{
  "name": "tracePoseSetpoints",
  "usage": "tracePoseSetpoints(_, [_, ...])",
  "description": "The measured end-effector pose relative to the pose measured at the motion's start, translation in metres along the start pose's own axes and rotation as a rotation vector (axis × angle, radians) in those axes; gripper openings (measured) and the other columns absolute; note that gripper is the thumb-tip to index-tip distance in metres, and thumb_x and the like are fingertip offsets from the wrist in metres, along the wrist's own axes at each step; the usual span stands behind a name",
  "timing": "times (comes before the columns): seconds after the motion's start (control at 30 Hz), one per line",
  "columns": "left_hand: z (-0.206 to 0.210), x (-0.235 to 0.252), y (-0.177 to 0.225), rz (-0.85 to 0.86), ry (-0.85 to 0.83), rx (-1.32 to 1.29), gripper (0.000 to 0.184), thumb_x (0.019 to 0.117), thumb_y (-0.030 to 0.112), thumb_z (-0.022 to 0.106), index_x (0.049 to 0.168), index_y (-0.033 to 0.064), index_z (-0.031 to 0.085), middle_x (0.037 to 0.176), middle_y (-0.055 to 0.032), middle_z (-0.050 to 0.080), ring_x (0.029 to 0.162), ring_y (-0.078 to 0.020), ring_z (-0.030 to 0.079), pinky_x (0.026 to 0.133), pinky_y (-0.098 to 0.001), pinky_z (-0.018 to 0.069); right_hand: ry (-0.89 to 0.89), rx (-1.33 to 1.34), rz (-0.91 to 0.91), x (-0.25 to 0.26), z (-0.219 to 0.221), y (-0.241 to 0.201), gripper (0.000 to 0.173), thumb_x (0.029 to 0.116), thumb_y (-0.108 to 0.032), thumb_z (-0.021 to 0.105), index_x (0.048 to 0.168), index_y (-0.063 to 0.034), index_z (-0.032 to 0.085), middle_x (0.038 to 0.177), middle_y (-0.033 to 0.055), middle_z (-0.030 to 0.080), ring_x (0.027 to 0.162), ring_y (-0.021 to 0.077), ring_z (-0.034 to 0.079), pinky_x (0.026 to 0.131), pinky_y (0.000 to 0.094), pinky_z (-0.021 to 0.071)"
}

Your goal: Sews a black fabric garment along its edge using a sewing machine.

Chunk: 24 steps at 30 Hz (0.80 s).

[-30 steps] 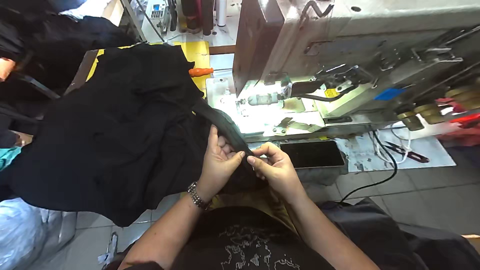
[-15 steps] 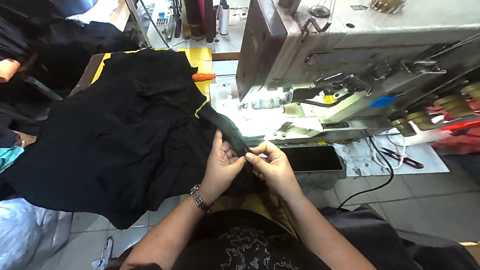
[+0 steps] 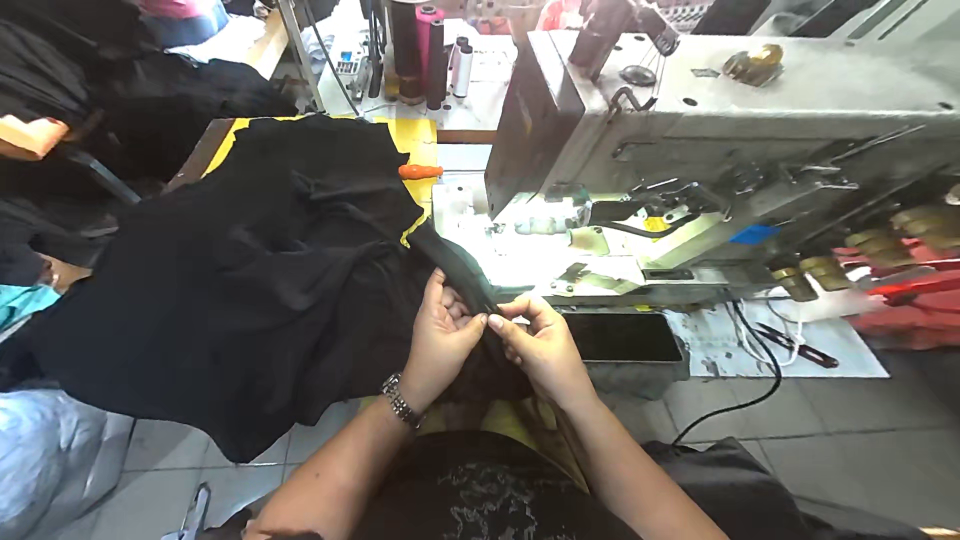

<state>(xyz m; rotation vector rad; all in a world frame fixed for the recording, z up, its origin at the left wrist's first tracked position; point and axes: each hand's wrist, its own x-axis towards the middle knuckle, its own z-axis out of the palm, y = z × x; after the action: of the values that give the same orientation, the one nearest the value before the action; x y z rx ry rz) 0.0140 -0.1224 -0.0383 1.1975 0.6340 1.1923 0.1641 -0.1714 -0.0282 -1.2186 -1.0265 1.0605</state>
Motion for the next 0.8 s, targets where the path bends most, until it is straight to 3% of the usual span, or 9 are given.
tracePoseSetpoints(0.23, [-0.0010,-0.0026,-0.0003,0.027,-0.026,0.031,0.080,0.0867,-0.011,0.070,0.152,-0.0040,0.025,0.111,-0.0176,0.066,0.098,-0.0249,0.072,0.089,-0.0386,0.0626,0.002,-0.019,-0.027,-0.0003,0.0009,-0.0025,0.012,0.0945,-0.010,0.072,0.102,-0.0012,0.067,0.089,0.0076,0.069,0.051,0.0069,0.053,0.045,0.0189,0.0454])
tracePoseSetpoints(0.37, [-0.0028,0.0015,0.0035,0.051,0.039,0.034,0.072,0.0873,-0.009,0.069,0.149,-0.0059,0.031,0.110,-0.0163,0.065,0.096,-0.0227,0.070,0.088,-0.0365,0.0619,-0.002,-0.031,-0.029,-0.0021,-0.0003,-0.0005,0.011,0.0949,-0.011,0.071,0.101,-0.0024,0.068,0.091,0.0065,0.070,0.052,0.0063,0.054,0.046,0.0184,0.0456])
tracePoseSetpoints(0.6, [-0.0008,0.0019,0.0048,0.027,0.014,-0.001,0.080,0.0861,-0.012,0.068,0.153,-0.0063,0.025,0.106,-0.0163,0.066,0.094,-0.0223,0.071,0.088,-0.0365,0.0618,0.009,-0.013,-0.016,0.0020,0.0055,-0.0086,0.018,0.0916,-0.012,0.075,0.104,-0.0015,0.067,0.097,0.0084,0.070,0.055,0.0083,0.058,0.048,0.0200,0.0506])
tracePoseSetpoints(0.8, [-0.0046,0.0012,0.0036,0.026,0.009,0.025,0.079,0.0869,-0.010,0.070,0.153,-0.0056,0.026,0.106,-0.0162,0.066,0.093,-0.0222,0.070,0.087,-0.0360,0.0620,-0.006,0.043,-0.047,0.0031,0.0064,-0.0025,0.008,0.0952,-0.009,0.070,0.096,-0.0022,0.067,0.084,0.0063,0.067,0.050,0.0055,0.049,0.045,0.0186,0.0425])
